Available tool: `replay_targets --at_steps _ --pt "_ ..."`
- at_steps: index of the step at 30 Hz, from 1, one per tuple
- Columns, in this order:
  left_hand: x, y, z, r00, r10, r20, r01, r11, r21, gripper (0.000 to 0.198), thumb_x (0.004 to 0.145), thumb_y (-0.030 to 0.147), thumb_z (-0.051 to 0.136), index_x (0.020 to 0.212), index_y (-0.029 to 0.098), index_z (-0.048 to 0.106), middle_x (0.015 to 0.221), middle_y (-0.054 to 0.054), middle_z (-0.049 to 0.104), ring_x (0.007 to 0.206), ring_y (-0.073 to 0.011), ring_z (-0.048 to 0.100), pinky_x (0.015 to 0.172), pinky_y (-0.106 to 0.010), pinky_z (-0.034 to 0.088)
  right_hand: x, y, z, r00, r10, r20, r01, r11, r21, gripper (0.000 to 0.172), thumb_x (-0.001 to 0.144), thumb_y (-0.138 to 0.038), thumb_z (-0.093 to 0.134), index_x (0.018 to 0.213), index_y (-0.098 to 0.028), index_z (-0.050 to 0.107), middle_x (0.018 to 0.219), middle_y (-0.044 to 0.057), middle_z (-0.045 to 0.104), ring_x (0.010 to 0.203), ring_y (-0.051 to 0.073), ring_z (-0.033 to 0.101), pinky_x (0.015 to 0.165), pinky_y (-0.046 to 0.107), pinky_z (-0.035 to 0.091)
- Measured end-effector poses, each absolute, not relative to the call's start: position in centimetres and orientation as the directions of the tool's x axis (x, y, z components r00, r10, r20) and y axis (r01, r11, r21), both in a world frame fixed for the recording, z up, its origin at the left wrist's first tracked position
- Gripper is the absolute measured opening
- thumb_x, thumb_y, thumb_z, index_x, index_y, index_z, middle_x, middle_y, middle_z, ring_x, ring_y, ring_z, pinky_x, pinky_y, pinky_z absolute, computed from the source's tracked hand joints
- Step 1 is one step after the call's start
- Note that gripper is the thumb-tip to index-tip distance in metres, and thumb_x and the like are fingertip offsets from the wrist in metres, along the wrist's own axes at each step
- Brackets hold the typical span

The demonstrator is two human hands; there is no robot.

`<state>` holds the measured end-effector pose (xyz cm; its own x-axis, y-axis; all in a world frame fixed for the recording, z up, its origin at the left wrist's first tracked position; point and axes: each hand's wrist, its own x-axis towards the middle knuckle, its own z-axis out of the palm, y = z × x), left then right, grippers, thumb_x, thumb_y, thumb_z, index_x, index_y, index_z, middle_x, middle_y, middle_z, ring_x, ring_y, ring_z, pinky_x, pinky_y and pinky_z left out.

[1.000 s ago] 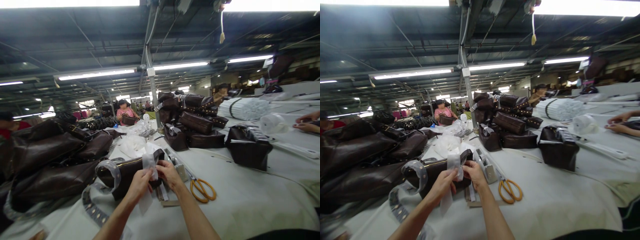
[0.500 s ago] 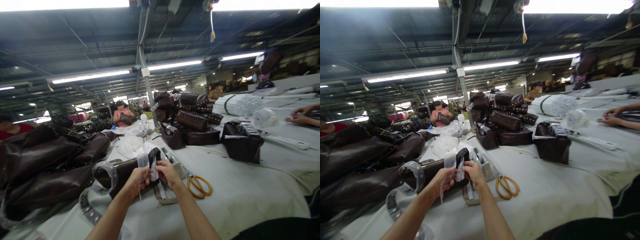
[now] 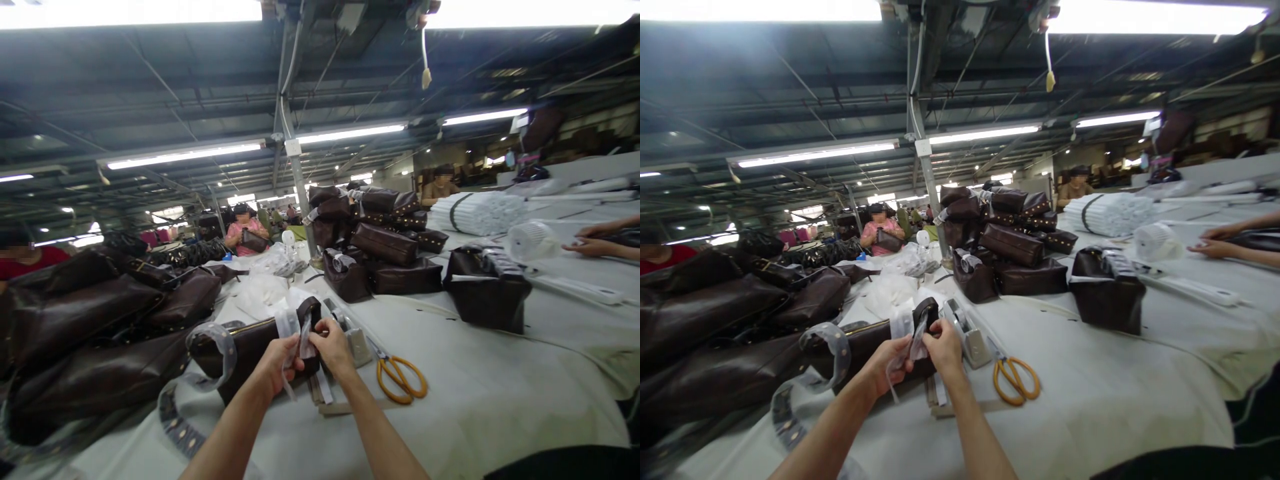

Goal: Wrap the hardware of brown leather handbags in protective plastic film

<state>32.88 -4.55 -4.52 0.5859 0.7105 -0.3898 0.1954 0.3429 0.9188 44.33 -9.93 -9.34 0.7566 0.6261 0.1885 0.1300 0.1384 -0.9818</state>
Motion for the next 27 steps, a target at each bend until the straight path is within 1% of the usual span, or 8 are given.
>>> replay_targets --at_steps 3,6,9,11,17,20,24,27 --pt "33.0 -4.6 -4.6 0.589 0.715 -0.376 0.205 0.318 0.926 0.029 0.084 0.034 0.054 0.07 0.01 0.058 0.048 -0.001 0.054 0.033 -0.0068 0.043 0.034 -0.018 0.011 44.0 -10.7 -8.9 0.781 0.562 0.274 0.262 0.103 -0.959 0.008 0.062 -0.02 0.058 0.069 -0.023 0.061 0.07 0.0 0.063 0.066 0.017 0.053 0.066 0.029 0.039" --pt "33.1 -4.7 -4.9 0.605 0.728 -0.323 0.187 0.265 0.946 0.027 0.076 0.037 0.063 0.07 0.011 0.059 0.049 0.0 0.054 0.036 -0.0082 0.048 0.035 -0.018 0.012 43.5 -11.1 -8.3 0.754 0.576 0.314 0.341 0.065 -0.938 0.011 0.07 -0.023 0.055 0.065 -0.023 0.064 0.066 0.001 0.065 0.064 0.019 0.055 0.066 0.03 0.038" --pt "33.1 -4.9 -5.3 0.608 0.74 -0.288 0.175 0.229 0.958 0.031 0.071 0.041 0.068 0.071 0.011 0.059 0.05 0.001 0.054 0.038 -0.0092 0.05 0.036 -0.018 0.012 43.0 -11.0 -7.5 0.744 0.582 0.327 0.39 0.019 -0.921 0.025 0.076 -0.033 0.056 0.053 -0.023 0.06 0.059 0.003 0.063 0.059 0.019 0.053 0.062 0.032 0.034" --pt "33.1 -4.9 -5.5 0.614 0.746 -0.258 0.159 0.203 0.966 0.032 0.069 0.041 0.07 0.072 0.011 0.059 0.052 0.001 0.055 0.039 -0.0096 0.051 0.036 -0.019 0.013 43.0 -10.7 -7.2 0.741 0.588 0.325 0.406 -0.007 -0.914 0.03 0.075 -0.038 0.059 0.049 -0.023 0.058 0.056 0.003 0.061 0.058 0.018 0.052 0.061 0.032 0.032" --pt "32.9 -4.9 -5.8 0.667 0.716 -0.207 0.118 0.173 0.978 0.02 0.07 0.028 0.068 0.075 0.009 0.064 0.057 0.0 0.059 0.039 -0.0075 0.05 0.035 -0.017 0.018 43.9 -9.9 -7.8 0.737 0.625 0.26 0.365 -0.044 -0.93 0.016 0.069 -0.029 0.063 0.055 -0.021 0.062 0.053 0.002 0.062 0.056 0.017 0.056 0.058 0.028 0.037" --pt "32.7 -4.1 -5.8 0.687 0.661 -0.302 0.131 0.297 0.946 0.017 0.076 0.024 0.063 0.083 0.009 0.063 0.062 -0.002 0.061 0.04 -0.0073 0.053 0.032 -0.015 0.016 44.2 -9.6 -8.5 0.75 0.624 0.22 0.313 -0.042 -0.949 0.002 0.065 -0.02 0.061 0.064 -0.02 0.063 0.055 0.0 0.063 0.056 0.016 0.059 0.055 0.026 0.04" --pt "32.2 -2.4 -5.6 0.757 0.463 -0.461 0.129 0.585 0.801 0.028 0.09 0.033 0.046 0.093 0.009 0.06 0.068 -0.005 0.063 0.038 -0.0076 0.053 0.028 -0.013 0.017 44.1 -9.2 -8.9 0.763 0.626 0.16 0.227 -0.028 -0.974 0.015 0.064 -0.017 0.056 0.078 -0.018 0.06 0.056 -0.002 0.063 0.052 0.014 0.06 0.05 0.023 0.043" --pt "31.9 -1.9 -5.5 0.805 0.384 -0.453 0.134 0.626 0.769 0.039 0.095 0.036 0.035 0.099 0.007 0.06 0.072 -0.008 0.065 0.037 -0.0077 0.052 0.027 -0.013 0.019 43.9 -9.2 -8.7 0.765 0.632 0.122 0.186 -0.036 -0.982 0.009 0.068 -0.021 0.054 0.075 -0.018 0.057 0.057 -0.001 0.064 0.051 0.014 0.061 0.047 0.022 0.043"
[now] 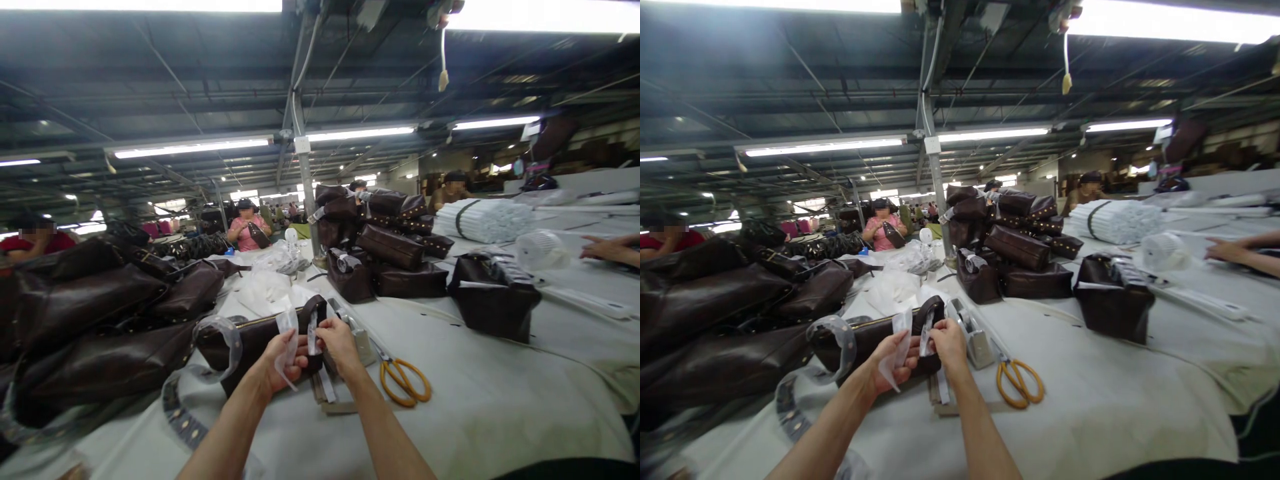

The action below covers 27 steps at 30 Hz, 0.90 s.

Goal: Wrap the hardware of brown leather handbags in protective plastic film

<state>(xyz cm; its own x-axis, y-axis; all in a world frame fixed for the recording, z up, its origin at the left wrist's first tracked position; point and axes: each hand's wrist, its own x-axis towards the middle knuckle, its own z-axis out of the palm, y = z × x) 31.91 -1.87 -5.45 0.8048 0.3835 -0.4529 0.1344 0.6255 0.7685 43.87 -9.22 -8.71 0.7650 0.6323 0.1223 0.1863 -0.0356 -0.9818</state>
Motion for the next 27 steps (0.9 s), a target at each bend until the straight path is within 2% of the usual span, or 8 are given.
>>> replay_targets --at_steps 3,5,7,11,16,19,23,27 --pt "32.1 -2.4 -5.5 0.791 0.443 -0.422 0.122 0.562 0.818 0.034 0.093 0.034 0.04 0.098 0.007 0.06 0.069 -0.006 0.064 0.037 -0.0079 0.051 0.026 -0.014 0.02 43.8 -9.6 -8.3 0.764 0.631 0.13 0.207 -0.05 -0.977 0.014 0.072 -0.032 0.057 0.072 -0.018 0.058 0.06 0.001 0.066 0.054 0.015 0.062 0.049 0.024 0.043" --pt "32.3 -2.8 -5.7 0.78 0.486 -0.394 0.104 0.52 0.848 0.03 0.092 0.033 0.044 0.095 0.008 0.06 0.064 -0.004 0.061 0.038 -0.008 0.051 0.027 -0.014 0.018 43.8 -9.9 -8.0 0.772 0.616 0.155 0.246 -0.065 -0.967 0.019 0.068 -0.036 0.064 0.072 -0.019 0.059 0.063 0.002 0.067 0.058 0.017 0.063 0.053 0.025 0.042" --pt "32.5 -3.1 -5.9 0.76 0.509 -0.403 0.109 0.511 0.852 0.031 0.092 0.036 0.043 0.09 0.009 0.059 0.06 -0.003 0.058 0.038 -0.0086 0.051 0.027 -0.014 0.015 44.0 -10.0 -7.9 0.778 0.604 0.175 0.28 -0.083 -0.957 0.019 0.062 -0.033 0.07 0.071 -0.019 0.061 0.063 0.002 0.067 0.061 0.018 0.062 0.057 0.027 0.041" --pt "32.5 -3.1 -6.0 0.738 0.517 -0.433 0.168 0.481 0.86 0.036 0.09 0.044 0.047 0.086 0.01 0.059 0.061 -0.002 0.057 0.039 -0.0081 0.051 0.029 -0.014 0.012 44.4 -9.8 -8.2 0.756 0.63 0.18 0.293 -0.079 -0.953 0.007 0.06 -0.024 0.068 0.061 -0.019 0.063 0.057 0.0 0.063 0.06 0.017 0.058 0.057 0.027 0.038" --pt "32.4 -3.3 -5.6 0.75 0.529 -0.397 0.191 0.402 0.896 0.037 0.086 0.045 0.051 0.087 0.01 0.063 0.072 -0.006 0.064 0.04 -0.0056 0.048 0.033 -0.015 0.008 44.7 -9.2 -8.6 0.732 0.67 0.124 0.19 -0.025 -0.982 0.006 0.063 -0.02 0.06 0.058 -0.019 0.057 0.053 -0.003 0.057 0.052 0.013 0.054 0.051 0.023 0.039" --pt "32.7 -3.7 -5.6 0.708 0.603 -0.368 0.19 0.34 0.921 0.033 0.079 0.042 0.06 0.08 0.009 0.063 0.066 -0.005 0.062 0.041 -0.0065 0.046 0.035 -0.017 0.009 44.5 -9.1 -8.5 0.728 0.683 0.059 0.092 -0.013 -0.996 0.005 0.063 -0.02 0.057 0.059 -0.019 0.055 0.048 -0.005 0.053 0.045 0.011 0.05 0.045 0.022 0.036" --pt "33.1 -4.2 -5.9 0.649 0.717 -0.253 0.153 0.204 0.967 0.029 0.069 0.037 0.07 0.072 0.009 0.064 0.055 -0.001 0.056 0.041 -0.0069 0.043 0.038 -0.019 0.013 44.4 -9.1 -8.2 0.733 0.68 0.014 0.014 0.006 -1.0 0.005 0.06 -0.017 0.059 0.056 -0.017 0.055 0.042 -0.007 0.049 0.04 0.008 0.044 0.041 0.021 0.031" --pt "33.0 -3.9 -5.5 0.677 0.64 -0.362 0.153 0.359 0.921 0.036 0.074 0.045 0.064 0.081 0.009 0.065 0.071 -0.007 0.065 0.043 -0.0063 0.042 0.038 -0.018 0.008 44.4 -9.3 -7.9 0.734 0.679 -0.002 -0.015 0.014 -1.0 0.008 0.06 -0.016 0.061 0.054 -0.016 0.055 0.041 -0.006 0.047 0.041 0.007 0.041 0.041 0.02 0.029"
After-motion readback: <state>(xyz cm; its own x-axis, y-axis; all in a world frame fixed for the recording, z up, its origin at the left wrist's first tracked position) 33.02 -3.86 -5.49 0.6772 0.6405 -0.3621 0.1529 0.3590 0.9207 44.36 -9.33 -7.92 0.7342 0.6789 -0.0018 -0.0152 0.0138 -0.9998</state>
